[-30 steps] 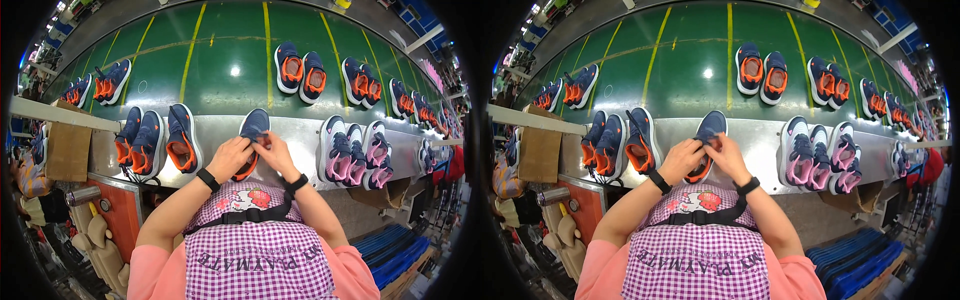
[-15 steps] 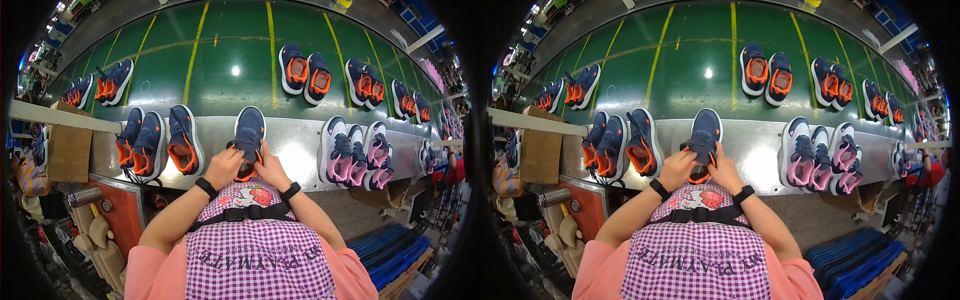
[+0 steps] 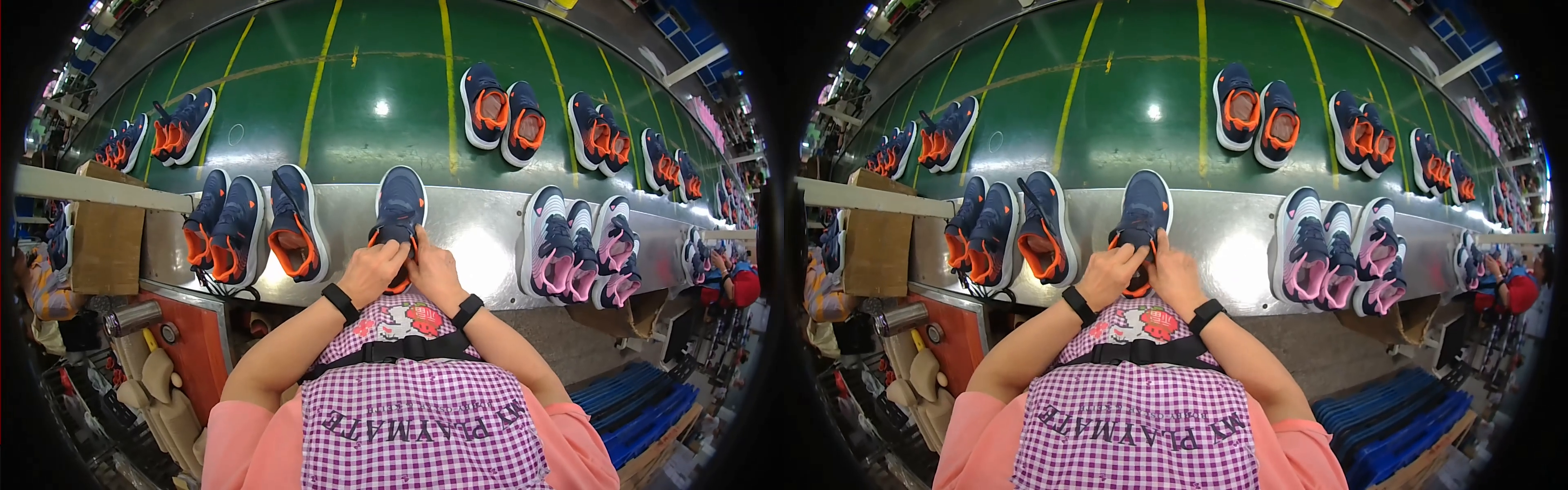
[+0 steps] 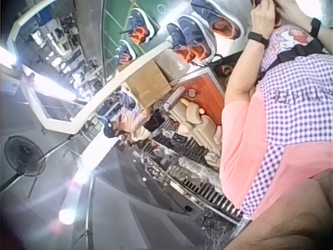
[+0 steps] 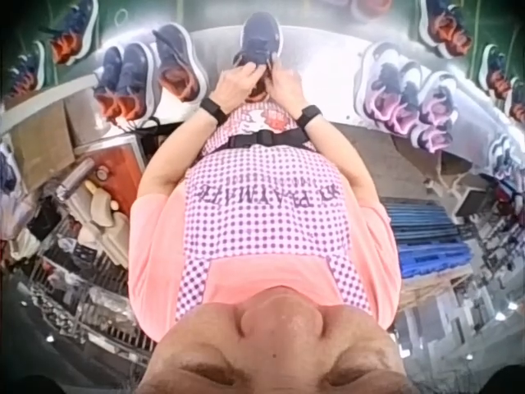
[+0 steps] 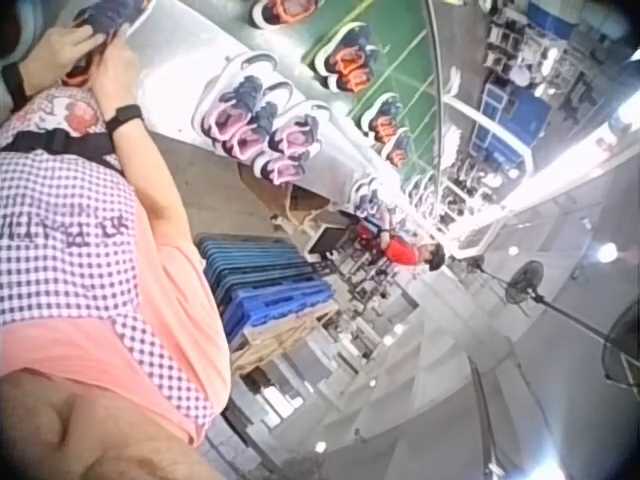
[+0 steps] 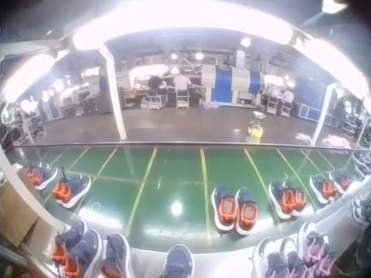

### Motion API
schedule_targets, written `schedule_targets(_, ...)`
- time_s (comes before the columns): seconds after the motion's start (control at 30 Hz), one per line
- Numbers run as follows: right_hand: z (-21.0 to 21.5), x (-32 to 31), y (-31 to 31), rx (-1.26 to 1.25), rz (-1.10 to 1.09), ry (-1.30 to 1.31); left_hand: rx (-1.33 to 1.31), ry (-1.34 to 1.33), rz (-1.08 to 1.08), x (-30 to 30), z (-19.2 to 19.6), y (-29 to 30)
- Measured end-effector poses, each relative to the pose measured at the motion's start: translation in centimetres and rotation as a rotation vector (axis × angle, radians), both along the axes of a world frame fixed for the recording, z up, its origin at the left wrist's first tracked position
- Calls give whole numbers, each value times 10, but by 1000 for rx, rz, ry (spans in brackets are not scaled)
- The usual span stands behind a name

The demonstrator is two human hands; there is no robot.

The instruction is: The recorder is inspecting and assembling shoes on a conveyor belt in a factory setting.

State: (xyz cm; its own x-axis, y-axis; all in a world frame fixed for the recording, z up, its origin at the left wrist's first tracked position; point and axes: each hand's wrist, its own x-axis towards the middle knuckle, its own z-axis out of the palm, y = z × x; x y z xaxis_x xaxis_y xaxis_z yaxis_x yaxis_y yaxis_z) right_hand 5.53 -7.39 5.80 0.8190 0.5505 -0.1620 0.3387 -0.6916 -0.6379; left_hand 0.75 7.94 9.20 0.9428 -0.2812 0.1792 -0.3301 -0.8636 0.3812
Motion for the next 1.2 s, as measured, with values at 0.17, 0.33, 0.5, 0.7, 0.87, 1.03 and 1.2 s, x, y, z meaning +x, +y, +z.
schedule_targets(0.17, -16, 3, 2, 25, -5, -51, -9, 31, 24, 4, 3, 2)
schedule_targets(0.33, 8, 30, -18, 214, 53, 184, 4, -175, 9, 9, 6, 1)
schedule_targets(0.5, 27, 69, -17, 465, -343, 507, 82, -83, -8, 10, 15, -3)
schedule_targets(0.7, 60, 76, 10, 437, -248, 813, 94, -74, -44, 12, 15, -3)
schedule_targets(0.87, 34, 68, -10, 541, -279, 799, 107, -83, -20, 9, 13, -2)
schedule_targets(1.03, 8, 43, -25, 588, -450, 1102, 90, -100, -9, 11, 8, -2)
schedule_targets(1.2, -7, 36, -31, 649, -430, 1177, 120, -103, -36, 13, 8, -1)
